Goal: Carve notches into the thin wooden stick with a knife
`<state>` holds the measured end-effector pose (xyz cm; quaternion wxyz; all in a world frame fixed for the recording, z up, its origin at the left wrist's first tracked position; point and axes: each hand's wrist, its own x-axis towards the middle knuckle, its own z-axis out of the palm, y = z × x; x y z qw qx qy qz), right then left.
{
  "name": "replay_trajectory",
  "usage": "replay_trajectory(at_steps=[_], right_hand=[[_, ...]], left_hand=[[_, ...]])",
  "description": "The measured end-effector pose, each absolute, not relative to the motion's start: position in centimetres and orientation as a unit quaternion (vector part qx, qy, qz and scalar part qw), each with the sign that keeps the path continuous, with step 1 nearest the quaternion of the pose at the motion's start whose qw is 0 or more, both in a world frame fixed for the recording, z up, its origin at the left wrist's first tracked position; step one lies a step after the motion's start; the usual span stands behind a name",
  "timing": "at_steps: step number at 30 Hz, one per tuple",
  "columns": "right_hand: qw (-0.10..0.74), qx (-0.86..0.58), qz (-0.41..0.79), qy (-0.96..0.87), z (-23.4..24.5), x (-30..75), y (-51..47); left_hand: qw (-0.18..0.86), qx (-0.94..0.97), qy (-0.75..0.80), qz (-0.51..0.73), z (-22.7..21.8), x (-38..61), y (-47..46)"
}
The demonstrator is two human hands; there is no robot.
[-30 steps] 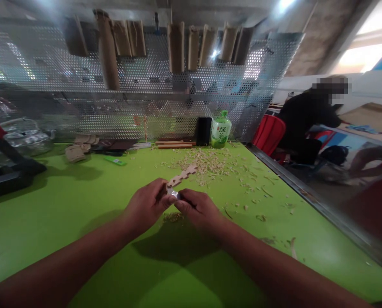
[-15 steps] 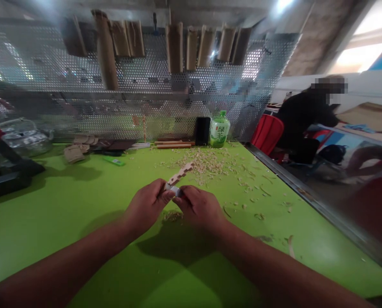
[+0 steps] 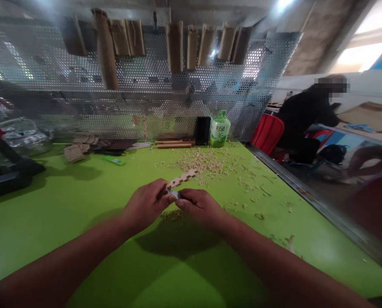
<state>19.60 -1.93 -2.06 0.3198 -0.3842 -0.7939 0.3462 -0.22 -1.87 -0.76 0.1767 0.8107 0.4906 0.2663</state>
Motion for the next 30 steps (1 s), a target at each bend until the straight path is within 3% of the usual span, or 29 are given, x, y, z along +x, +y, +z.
replay_trajectory(at_steps=[8, 16, 22, 30], right_hand=[[0.340, -0.437, 0.184, -0.812, -3.3, 19.2, -2.2], [0.333, -0.482, -0.018, -0.810, -3.0, 18.8, -2.4], [0.338, -0.567, 0.068, -0.748, -2.9, 19.2, -2.0], [0.411, -0.472, 0.137, -0.768, -3.0, 19.3, -1.5]], left_hand=[[0.182, 0.792, 0.505, 0.290, -0.8, 0.1, -2.2], [0.363, 0.708, 0.498, 0.345, -0.9, 0.5, -2.1], [0.551, 0.612, 0.438, 0.360, -0.9, 0.2, -2.1], [0.517, 0.618, 0.429, 0.408, -0.7, 0.4, -2.1]])
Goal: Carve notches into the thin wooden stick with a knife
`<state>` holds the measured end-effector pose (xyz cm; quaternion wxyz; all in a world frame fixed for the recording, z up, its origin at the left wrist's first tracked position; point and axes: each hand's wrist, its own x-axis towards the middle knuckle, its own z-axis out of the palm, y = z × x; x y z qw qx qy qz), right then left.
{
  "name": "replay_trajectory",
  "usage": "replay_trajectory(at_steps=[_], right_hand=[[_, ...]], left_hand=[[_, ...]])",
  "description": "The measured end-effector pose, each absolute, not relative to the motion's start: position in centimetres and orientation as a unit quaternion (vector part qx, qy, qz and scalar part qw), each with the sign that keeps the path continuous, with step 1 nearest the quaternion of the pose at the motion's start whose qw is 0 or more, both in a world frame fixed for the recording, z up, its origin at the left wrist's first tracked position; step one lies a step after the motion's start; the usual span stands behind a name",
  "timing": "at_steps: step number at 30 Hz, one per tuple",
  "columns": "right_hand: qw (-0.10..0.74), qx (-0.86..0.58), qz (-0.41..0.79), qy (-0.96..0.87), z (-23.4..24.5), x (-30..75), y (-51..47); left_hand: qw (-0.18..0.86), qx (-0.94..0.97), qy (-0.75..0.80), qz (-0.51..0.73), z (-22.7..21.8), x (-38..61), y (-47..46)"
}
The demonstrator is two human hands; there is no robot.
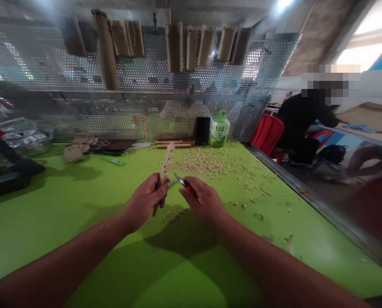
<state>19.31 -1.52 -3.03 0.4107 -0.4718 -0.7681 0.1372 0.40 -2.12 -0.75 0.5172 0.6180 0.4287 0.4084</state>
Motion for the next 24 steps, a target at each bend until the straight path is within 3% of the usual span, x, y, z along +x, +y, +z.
replay_trajectory(at_steps=[8, 16, 24], right_hand=[[0.402, -0.431, 0.110, -0.800, -2.95, 19.31, -1.52], [0.374, -0.478, 0.080, -0.791, -2.64, 19.51, -1.63], [0.368, -0.454, 0.115, -0.803, -2.64, 19.45, -1.52]], left_hand=[[0.504, 0.632, 0.438, 0.394, -1.10, 0.37, -2.00], [0.450, 0.672, 0.427, 0.406, -1.43, 0.34, -1.72], [0.534, 0.618, 0.424, 0.391, -1.01, 0.33, -2.04]])
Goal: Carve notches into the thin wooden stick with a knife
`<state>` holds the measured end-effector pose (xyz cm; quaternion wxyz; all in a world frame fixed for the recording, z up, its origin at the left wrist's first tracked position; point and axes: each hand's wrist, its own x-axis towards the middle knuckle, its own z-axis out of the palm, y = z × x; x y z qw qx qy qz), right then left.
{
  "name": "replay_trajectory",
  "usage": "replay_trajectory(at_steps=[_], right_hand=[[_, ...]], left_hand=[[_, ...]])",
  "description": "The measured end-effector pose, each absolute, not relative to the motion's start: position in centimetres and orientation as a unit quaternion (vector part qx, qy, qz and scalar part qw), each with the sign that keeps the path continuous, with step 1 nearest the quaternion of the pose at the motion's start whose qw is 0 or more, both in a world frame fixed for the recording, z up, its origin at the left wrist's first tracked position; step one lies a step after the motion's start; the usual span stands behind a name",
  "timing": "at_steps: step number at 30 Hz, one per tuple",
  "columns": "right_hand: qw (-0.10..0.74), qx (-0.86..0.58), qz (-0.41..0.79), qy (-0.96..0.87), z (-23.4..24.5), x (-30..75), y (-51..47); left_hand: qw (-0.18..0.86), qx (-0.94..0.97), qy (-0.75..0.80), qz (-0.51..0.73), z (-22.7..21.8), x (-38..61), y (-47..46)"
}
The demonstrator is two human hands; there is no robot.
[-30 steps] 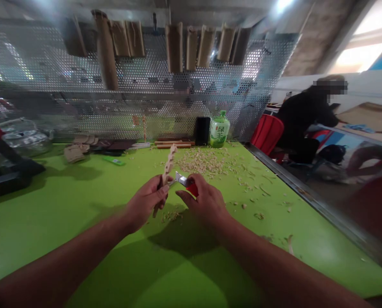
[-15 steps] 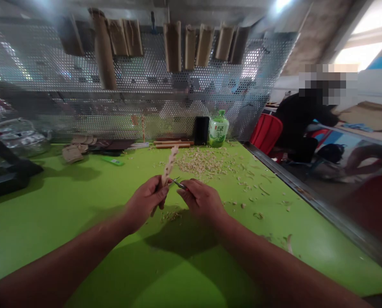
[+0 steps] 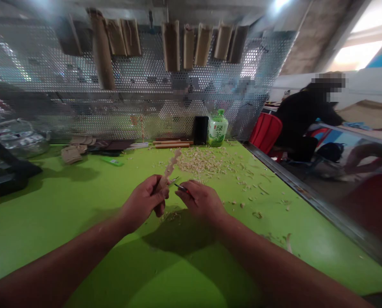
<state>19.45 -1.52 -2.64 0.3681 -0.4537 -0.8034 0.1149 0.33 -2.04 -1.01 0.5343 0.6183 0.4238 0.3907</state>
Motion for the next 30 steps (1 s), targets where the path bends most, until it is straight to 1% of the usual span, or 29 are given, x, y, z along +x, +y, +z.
replay_trajectory(at_steps=[4, 6, 10, 12, 17, 23, 30], right_hand=[[0.387, -0.470, 0.112, -0.785, -2.6, 19.4, -1.6], [0.374, -0.482, 0.115, -0.784, -2.5, 19.4, -1.7], [0.318, -0.509, 0.111, -0.792, -2.4, 19.3, -1.6], [0.313, -0.523, 0.107, -0.785, -2.4, 19.4, -1.5], [0.356, -0.505, 0.108, -0.779, -2.7, 19.7, -1.2], [0.353, -0.520, 0.092, -0.772, -3.0, 20.1, -0.3], [0.423, -0.519, 0.073, -0.739, -3.5, 20.7, 1.2]], left_hand=[[0.567, 0.599, 0.403, 0.396, -1.0, 0.2, -2.0], [0.590, 0.588, 0.387, 0.395, -1.0, 0.2, -1.9], [0.617, 0.574, 0.366, 0.394, -1.1, 0.3, -1.9], [0.625, 0.568, 0.359, 0.397, -1.1, 0.4, -1.9], [0.627, 0.558, 0.360, 0.406, -1.1, 0.4, -1.8], [0.616, 0.544, 0.385, 0.421, -1.4, -0.2, -0.9], [0.619, 0.522, 0.350, 0.471, -1.2, -0.8, 0.4]])
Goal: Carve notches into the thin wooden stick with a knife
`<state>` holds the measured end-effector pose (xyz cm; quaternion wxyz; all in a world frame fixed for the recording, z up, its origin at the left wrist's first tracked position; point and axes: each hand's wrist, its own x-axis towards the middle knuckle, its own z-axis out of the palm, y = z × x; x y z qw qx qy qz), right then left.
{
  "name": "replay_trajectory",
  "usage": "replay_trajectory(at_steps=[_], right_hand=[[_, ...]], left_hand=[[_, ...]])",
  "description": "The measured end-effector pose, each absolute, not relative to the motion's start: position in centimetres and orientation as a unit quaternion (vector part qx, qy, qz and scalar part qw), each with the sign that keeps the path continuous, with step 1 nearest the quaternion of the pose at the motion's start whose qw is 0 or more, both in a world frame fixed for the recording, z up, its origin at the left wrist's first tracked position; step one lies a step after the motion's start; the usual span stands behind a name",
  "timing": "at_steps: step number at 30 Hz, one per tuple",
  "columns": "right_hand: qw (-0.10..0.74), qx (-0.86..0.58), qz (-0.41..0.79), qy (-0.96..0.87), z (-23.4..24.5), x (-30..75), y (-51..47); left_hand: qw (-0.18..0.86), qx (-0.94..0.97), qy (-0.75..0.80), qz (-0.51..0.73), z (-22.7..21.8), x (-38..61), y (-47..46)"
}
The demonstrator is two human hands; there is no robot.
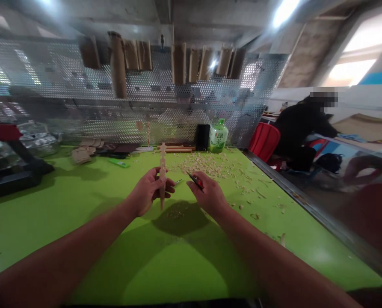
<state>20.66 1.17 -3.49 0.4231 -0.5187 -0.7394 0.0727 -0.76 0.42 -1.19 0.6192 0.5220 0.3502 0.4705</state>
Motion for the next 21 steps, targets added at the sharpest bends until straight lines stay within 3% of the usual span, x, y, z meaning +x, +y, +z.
replay_trajectory(at_steps=[4, 8, 11, 16, 21], right_hand=[[0.458, -0.515, 0.111, -0.716, -1.6, 19.7, 0.6], [0.450, -0.517, 0.250, -0.684, 1.9, 18.1, -0.4], [0.494, -0.469, 0.305, -0.665, 3.5, 16.9, 0.1], [0.609, -0.386, 0.341, -0.603, 1.5, 15.7, 3.1], [0.590, -0.348, 0.441, -0.580, -1.8, 15.2, 4.1]], left_hand=[[0.629, 0.508, 0.327, 0.490, -1.2, -0.8, 1.1], [0.622, 0.519, 0.293, 0.507, -1.2, -0.9, 1.6], [0.611, 0.527, 0.276, 0.522, -1.0, -1.1, 1.8], [0.610, 0.523, 0.290, 0.519, -0.9, -1.1, 1.8], [0.599, 0.546, 0.302, 0.502, -1.3, -0.7, 1.8]])
